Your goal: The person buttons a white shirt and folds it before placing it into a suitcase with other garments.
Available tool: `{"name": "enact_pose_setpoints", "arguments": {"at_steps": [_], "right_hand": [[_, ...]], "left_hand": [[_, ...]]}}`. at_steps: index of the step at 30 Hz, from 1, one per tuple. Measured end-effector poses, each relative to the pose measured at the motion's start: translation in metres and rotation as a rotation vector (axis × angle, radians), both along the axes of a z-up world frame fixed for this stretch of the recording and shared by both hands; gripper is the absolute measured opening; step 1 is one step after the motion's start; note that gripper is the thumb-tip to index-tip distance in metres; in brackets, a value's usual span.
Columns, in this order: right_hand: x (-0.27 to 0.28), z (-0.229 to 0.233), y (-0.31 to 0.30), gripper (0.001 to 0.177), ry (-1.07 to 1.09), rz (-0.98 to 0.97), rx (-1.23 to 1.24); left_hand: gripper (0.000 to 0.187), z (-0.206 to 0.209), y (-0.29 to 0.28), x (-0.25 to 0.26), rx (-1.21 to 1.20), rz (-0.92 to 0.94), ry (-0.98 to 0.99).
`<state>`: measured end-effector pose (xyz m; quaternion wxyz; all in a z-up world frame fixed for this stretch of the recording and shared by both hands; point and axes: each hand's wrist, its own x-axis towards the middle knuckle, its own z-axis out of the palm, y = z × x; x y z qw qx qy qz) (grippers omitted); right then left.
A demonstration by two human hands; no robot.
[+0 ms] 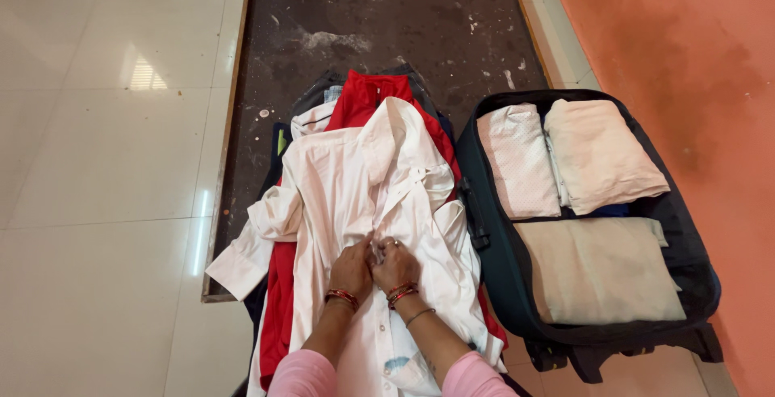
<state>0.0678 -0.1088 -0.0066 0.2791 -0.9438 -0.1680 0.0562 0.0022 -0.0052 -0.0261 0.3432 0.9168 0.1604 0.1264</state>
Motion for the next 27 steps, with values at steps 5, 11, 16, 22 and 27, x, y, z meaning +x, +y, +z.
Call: {"name": "enact_pose_setpoints", "arguments": {"at_steps": [5, 11, 16, 22, 27], "right_hand": [[0.006, -0.029, -0.008, 0.019, 0.061, -0.027, 0.185], [0.025, -0.076, -0.02, 0.014, 0.239, 0.057, 0.6], [0.038, -0.101, -0.024, 0.016, 0.488, 0.043, 0.7], [0.052, -0.125, -0.029, 0.025, 0.643, 0.084, 0.874], [0.057, -0.107, -0.031, 0.032, 0.778, 0.088, 0.901]], "left_hand": [[0.041, 0.006, 0.001, 0.001, -0.01, -0.039, -0.004], [0.032, 0.017, 0.0, -0.003, 0.055, -0.084, -0.172], [0.012, 0.019, -0.001, 0.0, 0.074, -0.051, -0.069], [0.012, 0.013, -0.002, 0.002, 0.078, -0.049, -0.01], [0.009, 0.009, -0.002, 0.001, 0.102, -0.042, -0.001]]}}
